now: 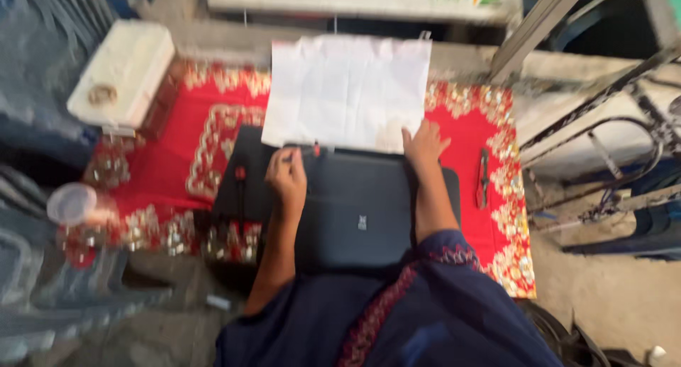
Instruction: The person uses a screwdriver to remove screws from the top and side panels of a Canon printer. They open the top cover, remove the paper tray, and continue unscrewing components while the printer remains on a red floral tablecloth.
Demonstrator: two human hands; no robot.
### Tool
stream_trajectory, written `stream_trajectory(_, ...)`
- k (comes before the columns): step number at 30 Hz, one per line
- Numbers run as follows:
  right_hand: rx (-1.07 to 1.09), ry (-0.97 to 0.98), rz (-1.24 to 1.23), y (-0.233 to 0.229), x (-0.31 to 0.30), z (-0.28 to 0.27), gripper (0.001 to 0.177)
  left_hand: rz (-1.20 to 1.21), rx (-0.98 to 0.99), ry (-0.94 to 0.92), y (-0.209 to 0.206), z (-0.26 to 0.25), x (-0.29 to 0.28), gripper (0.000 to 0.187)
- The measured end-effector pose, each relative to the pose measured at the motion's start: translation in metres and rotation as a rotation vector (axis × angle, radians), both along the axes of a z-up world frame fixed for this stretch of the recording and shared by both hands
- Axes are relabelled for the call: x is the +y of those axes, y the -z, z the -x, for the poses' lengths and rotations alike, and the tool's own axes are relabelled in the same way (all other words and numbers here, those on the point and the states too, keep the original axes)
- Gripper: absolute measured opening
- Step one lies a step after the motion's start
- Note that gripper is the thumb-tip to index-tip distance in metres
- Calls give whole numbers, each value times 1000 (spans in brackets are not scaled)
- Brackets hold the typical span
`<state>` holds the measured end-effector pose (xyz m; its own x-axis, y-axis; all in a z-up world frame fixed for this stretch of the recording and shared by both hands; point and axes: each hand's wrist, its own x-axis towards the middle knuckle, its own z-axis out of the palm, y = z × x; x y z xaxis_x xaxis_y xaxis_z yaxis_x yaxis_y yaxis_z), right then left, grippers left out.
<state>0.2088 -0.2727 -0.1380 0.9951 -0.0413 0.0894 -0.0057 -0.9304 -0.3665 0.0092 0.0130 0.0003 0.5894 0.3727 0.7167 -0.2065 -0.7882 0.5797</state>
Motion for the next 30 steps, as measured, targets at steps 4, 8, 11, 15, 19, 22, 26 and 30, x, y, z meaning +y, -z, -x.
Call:
stream_trajectory(4, 155, -172, -19, -25, -6, 11, 58, 45, 106, 158, -5, 8, -25, 9)
stream_trajectory(8, 212, -270, -26, -43, -30, 34, 53, 209, 203, 174, -11, 0, -50, 11)
stream_trajectory(11, 253, -278, -50, -35, -46, 58, 55, 217, 237, 136, -8, -9, -67, 10)
stream_trajectory(15, -41, -343, -99, -19, -51, 83, 54, 250, 157, 285, 1, -20, -87, 10)
stream_trajectory(19, -160, -328, -83, -21, -46, 96, 49, 154, 126, 204, 3, -31, -96, 9)
stream_trajectory(22, -195, -297, -91, -31, -37, 105, 46, 282, 186, 210, 4, -35, -107, 11)
stream_trajectory(26, -241, -289, -94, -43, -35, 111, 44, 430, 289, 397, 8, -36, -121, 12)
stream_trajectory(30, -252, -301, -97, -50, -34, 108, 44, 69, 118, 181, 8, -38, -120, 5)
